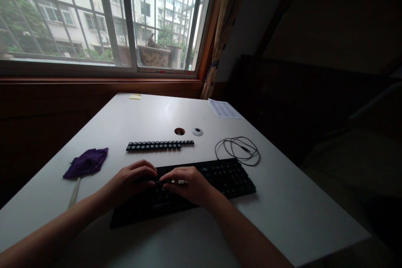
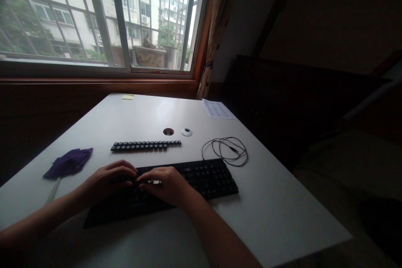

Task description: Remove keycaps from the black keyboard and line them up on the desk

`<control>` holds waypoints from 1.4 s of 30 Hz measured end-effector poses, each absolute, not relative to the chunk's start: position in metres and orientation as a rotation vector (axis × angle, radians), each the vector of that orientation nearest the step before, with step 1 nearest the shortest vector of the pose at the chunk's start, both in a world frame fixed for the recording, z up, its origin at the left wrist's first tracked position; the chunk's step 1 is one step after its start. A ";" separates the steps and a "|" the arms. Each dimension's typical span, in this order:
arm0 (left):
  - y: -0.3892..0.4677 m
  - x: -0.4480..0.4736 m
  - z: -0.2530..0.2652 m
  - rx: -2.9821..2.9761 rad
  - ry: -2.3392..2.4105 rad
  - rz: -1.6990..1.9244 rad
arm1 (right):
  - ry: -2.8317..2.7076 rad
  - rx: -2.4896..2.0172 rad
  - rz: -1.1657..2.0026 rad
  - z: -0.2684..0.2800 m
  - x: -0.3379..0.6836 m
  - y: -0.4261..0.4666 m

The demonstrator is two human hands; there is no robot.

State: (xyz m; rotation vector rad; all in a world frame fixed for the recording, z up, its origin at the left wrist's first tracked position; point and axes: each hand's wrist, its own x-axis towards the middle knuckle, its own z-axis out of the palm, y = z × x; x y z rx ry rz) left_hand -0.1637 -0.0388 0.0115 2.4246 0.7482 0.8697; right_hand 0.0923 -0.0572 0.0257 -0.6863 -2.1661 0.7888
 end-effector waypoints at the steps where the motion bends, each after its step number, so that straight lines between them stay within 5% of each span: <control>1: -0.039 -0.164 0.012 2.414 0.745 0.872 | -2.170 -0.683 0.789 0.026 0.092 -0.057; 24: -0.032 -0.166 0.013 2.084 0.773 0.952 | -2.332 -0.556 0.643 0.031 0.091 -0.062; 42: -0.034 -0.171 -0.003 1.787 0.788 0.941 | -2.304 -0.787 0.183 0.032 0.093 -0.059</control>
